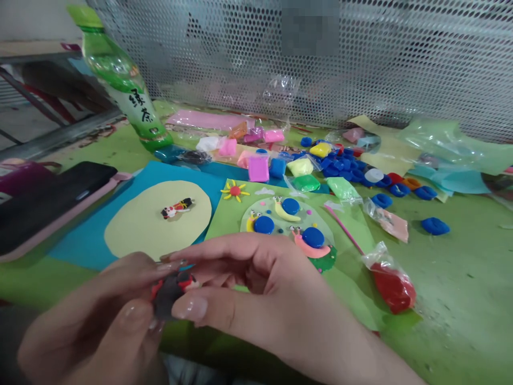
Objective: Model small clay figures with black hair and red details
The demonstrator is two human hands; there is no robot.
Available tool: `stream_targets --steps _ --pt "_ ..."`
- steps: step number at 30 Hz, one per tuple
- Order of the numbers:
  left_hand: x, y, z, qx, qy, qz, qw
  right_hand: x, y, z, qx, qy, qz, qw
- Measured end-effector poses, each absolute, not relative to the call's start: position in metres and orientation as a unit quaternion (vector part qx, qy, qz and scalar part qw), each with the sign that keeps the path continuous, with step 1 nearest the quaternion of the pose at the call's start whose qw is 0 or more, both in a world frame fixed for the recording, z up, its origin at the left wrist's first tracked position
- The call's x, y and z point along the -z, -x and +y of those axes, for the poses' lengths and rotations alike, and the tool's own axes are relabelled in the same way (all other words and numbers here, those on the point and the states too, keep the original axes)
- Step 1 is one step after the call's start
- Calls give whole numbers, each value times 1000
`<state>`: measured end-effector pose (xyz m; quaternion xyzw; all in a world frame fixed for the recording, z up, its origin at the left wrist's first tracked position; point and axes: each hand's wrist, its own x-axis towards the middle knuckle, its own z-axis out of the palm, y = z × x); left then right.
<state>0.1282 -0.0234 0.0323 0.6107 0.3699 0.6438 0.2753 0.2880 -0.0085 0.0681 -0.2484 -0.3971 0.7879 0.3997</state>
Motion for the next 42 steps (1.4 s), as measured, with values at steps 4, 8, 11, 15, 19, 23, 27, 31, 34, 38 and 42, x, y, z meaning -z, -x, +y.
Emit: stream_targets --steps 4,8,11,15,19,23,27,31,34,38,42 --pt "-38 -129 -21 -636 -626 359 274 -74 -288 -8 -737 296 -447 410" --pt "-39 -129 -24 -617 -634 396 245 -76 -288 -7 -696 322 -484 421" --pt "-36 -130 -29 -604 -630 411 262 -77 -287 -7 -672 336 -500 430" --pt "-33 -135 -30 -639 -574 430 277 -79 -287 -6 -660 326 -512 442" --pt "-33 -138 -23 -670 -565 388 286 -79 -287 -6 -657 324 -511 451" --pt "-31 -136 -25 -659 -561 399 302 -80 -288 -7 -650 340 -515 444" --pt "-29 -136 -27 -665 -553 391 313 -79 -288 -7 -637 345 -526 445" --pt "-33 -139 -21 -671 -540 407 305 -77 -286 -8 -632 358 -509 462" --pt "-37 -142 -15 -670 -536 415 301 -78 -286 -7 -637 362 -494 469" --pt "-36 -145 -14 -671 -528 424 300 -80 -287 -8 -653 358 -486 458" --pt "-29 -143 -20 -673 -518 435 299 -80 -286 -8 -685 338 -461 451"
